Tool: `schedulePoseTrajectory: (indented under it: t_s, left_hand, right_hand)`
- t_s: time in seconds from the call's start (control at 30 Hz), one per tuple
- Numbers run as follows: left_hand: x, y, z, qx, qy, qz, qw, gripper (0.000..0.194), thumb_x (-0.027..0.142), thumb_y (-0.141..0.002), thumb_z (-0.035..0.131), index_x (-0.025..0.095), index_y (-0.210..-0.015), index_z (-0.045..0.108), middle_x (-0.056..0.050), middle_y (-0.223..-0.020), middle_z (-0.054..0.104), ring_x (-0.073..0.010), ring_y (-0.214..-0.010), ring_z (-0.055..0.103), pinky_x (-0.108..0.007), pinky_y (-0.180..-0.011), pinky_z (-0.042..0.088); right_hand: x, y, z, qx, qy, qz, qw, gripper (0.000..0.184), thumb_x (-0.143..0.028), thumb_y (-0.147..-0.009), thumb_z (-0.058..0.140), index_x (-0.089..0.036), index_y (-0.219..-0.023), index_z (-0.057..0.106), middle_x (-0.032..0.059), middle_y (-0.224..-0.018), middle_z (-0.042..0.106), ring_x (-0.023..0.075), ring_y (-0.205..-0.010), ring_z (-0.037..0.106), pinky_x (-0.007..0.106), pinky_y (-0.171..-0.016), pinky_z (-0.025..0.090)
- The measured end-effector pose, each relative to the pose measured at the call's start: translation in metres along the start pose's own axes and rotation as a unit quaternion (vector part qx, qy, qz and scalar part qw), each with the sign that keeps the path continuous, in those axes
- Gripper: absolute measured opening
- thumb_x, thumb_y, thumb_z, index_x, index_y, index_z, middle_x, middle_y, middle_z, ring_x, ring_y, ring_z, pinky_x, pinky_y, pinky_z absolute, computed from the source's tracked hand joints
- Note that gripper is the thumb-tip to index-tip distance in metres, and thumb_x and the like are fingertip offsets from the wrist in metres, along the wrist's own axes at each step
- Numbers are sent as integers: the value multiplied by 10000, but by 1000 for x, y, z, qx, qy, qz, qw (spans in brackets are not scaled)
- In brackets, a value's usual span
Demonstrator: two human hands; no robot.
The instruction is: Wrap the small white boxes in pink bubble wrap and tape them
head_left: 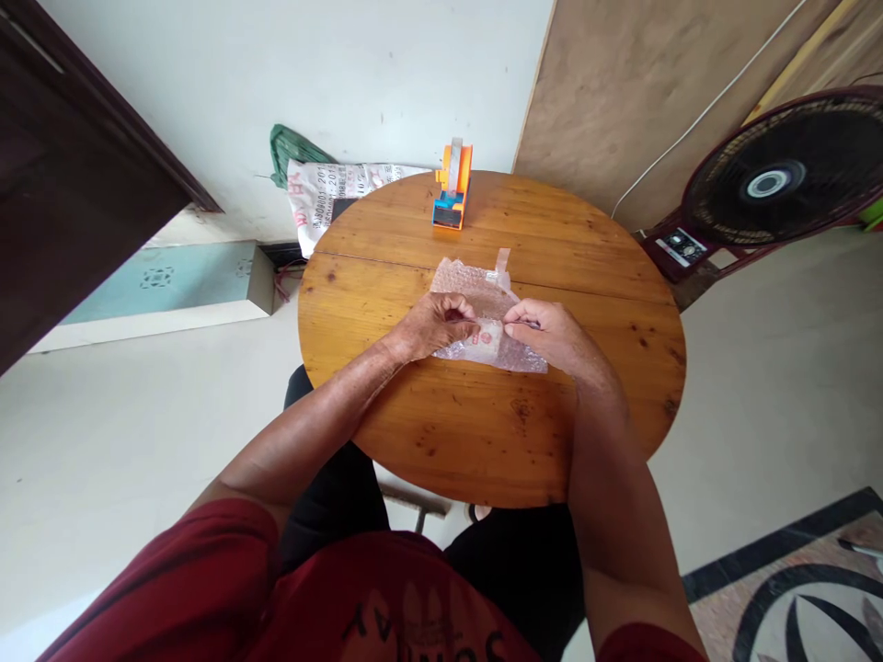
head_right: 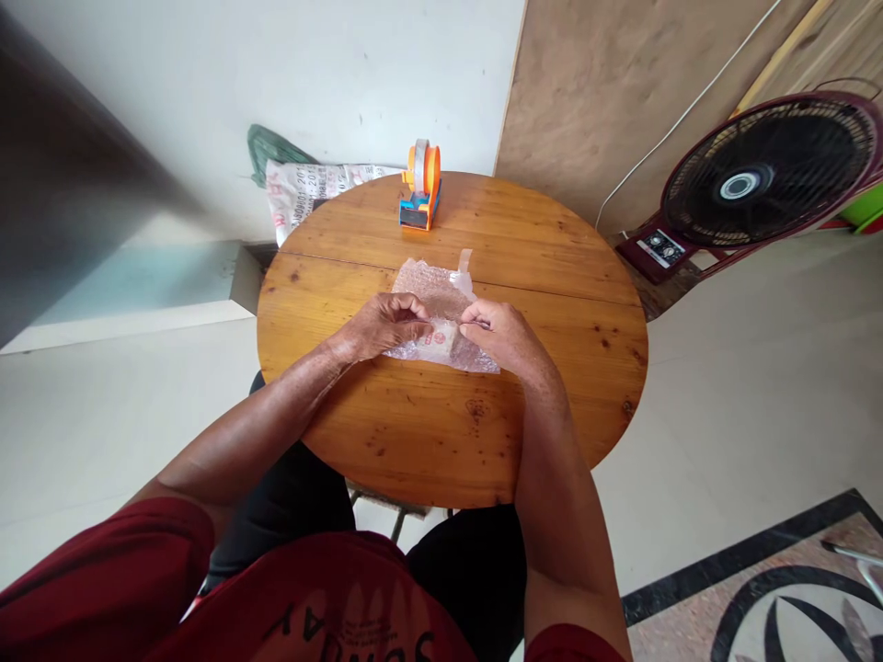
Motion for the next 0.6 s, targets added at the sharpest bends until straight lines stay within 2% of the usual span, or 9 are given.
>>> schedulePoseTrajectory:
  t_s: [0.2, 0.43, 0.6]
  left_hand:
    - [1, -2, -1, 11, -3, -1, 1000, 165, 235, -730, 753, 144, -719, 616, 14, -642, 610, -65, -547, 500, -194, -511, 372]
    - [2, -1, -2, 8, -8, 9, 1000, 170, 235, -742, 748, 146, -710, 607, 11, -641, 604, -65, -546, 485, -186, -495, 358]
    - [1, -2, -1, 18, -8, 4, 1000, 163, 226, -724, 746, 149, -708, 603, 14, -641, 607, -66, -538, 479, -190, -488, 355]
  right_hand:
    - [0, 0, -2, 32, 31, -6, 999, 131, -328, -784, 618, -215, -779, 684, -6, -680, 633, 156, -622, 534, 303, -593, 379]
    - [6, 0, -4, 44, 87, -2, 995, 100, -294, -793, 619, -226, -763, 686, 10, -710, 671, 177, -650, 570, 321, -611, 390]
    - [-2, 0, -4, 105, 57, -32, 992, 117, -277, -793, 629, -230, -888, 681, 28, -835, 723, 206, -746, 649, 355, -707, 488]
Point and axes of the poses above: each hand's wrist, its own y-axis away from the middle knuckle, its own z-axis out of the palm, x = y × z, the point moved 5 cm from there along -y, towards the middle knuckle
